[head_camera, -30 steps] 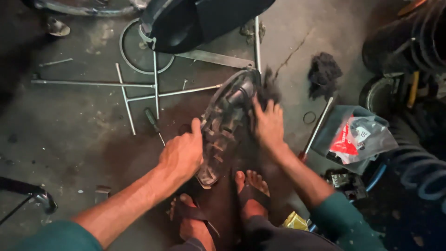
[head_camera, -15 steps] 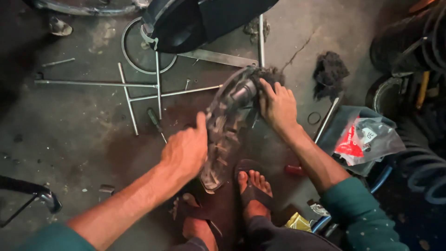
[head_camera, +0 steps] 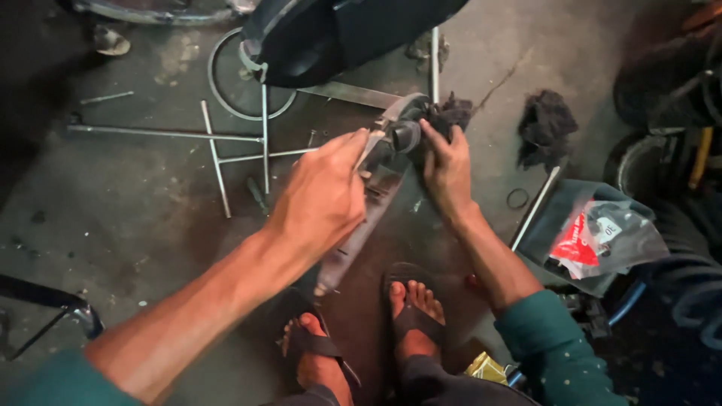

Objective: Cleaning and assembling a scooter air filter and its housing.

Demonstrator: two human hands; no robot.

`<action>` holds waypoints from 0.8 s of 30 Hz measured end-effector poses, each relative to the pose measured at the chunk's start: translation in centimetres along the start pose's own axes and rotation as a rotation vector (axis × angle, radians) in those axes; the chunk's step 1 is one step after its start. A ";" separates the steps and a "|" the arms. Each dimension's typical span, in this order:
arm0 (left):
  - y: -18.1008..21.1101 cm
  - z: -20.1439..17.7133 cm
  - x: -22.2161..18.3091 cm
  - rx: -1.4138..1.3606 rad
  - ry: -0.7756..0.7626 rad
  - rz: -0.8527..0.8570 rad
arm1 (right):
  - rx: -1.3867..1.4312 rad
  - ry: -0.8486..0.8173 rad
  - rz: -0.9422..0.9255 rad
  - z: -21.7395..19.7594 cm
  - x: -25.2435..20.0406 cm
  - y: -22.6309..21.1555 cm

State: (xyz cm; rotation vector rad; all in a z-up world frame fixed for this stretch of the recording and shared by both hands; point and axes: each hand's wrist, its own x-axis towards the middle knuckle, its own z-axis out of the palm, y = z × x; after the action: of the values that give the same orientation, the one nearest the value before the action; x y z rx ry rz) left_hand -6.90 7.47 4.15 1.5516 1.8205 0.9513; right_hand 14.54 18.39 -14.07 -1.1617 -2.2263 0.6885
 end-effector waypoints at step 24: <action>3.5 3.8 -1.0 -0.037 0.096 -0.142 | 0.791 -0.425 0.622 1.2 -4.5 1.2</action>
State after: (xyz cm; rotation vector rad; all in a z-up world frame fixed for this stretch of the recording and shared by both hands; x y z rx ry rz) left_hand -1.67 7.41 4.70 1.3562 1.9399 1.0013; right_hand 16.63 14.98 -16.65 -1.3236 -1.5405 1.9956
